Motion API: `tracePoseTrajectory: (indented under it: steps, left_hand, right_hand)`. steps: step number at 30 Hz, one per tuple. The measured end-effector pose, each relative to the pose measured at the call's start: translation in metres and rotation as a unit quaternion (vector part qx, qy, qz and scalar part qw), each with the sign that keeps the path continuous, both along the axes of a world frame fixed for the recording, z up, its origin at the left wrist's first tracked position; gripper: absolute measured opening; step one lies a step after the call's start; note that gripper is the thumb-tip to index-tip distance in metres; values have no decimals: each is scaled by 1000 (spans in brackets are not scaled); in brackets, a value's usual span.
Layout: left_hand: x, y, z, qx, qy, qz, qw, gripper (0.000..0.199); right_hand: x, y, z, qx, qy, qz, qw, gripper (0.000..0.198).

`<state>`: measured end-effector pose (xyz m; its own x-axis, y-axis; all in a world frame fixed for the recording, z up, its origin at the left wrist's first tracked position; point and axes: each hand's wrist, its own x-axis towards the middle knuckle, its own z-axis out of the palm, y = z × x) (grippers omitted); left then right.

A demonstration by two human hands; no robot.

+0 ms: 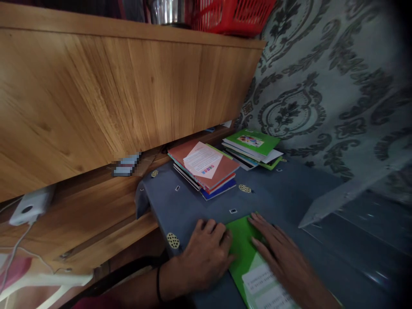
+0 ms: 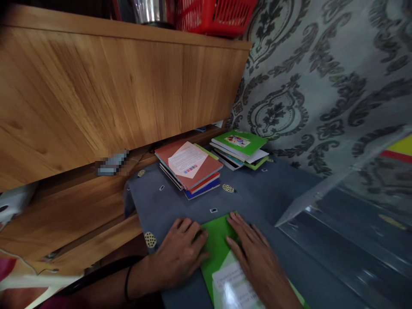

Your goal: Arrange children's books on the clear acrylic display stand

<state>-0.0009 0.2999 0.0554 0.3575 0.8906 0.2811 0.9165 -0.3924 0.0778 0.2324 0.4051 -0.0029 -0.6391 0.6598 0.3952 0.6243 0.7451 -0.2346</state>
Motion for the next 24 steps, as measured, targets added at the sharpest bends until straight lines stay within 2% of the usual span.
tracePoseTrajectory:
  steps: [2, 5, 7, 10, 14, 17, 20, 23, 24]
  left_hand:
    - [-5, -3, 4, 7, 3, -50, 999, 53]
    - [-13, -8, 11, 20, 2, -177, 984, 67]
    - [-15, -7, 14, 25, -5, -235, 972, 64]
    - [-13, 1, 15, 32, -16, -287, 957, 56]
    - [-5, 18, 13, 35, 28, -352, 935, 48]
    - [-1, 24, 11, 58, 59, -384, 920, 55]
    - [-4, 31, -2, 124, 54, -409, 903, 52]
    - [-3, 47, -25, 196, 14, -429, 881, 26]
    - [-1, 53, -32, 197, 4, -446, 873, 28]
  right_hand:
    - [0, 0, -1, 1, -10, -11, 1000, 53]
    - [0, 1, 0, 5, -19, -36, 999, 55]
    - [-1, 1, 2, 4, -19, -49, 999, 54]
    - [-4, -6, 12, -18, -27, -49, 998, 50]
    - [-1, -29, 38, -88, -49, -64, 993, 46]
    - [11, -55, 61, -147, -67, -95, 982, 50]
    - [29, -83, 78, -193, -62, -114, 973, 50]
    - [51, -106, 81, -194, -20, -144, 970, 46]
    - [58, -113, 80, -184, 5, -158, 970, 44]
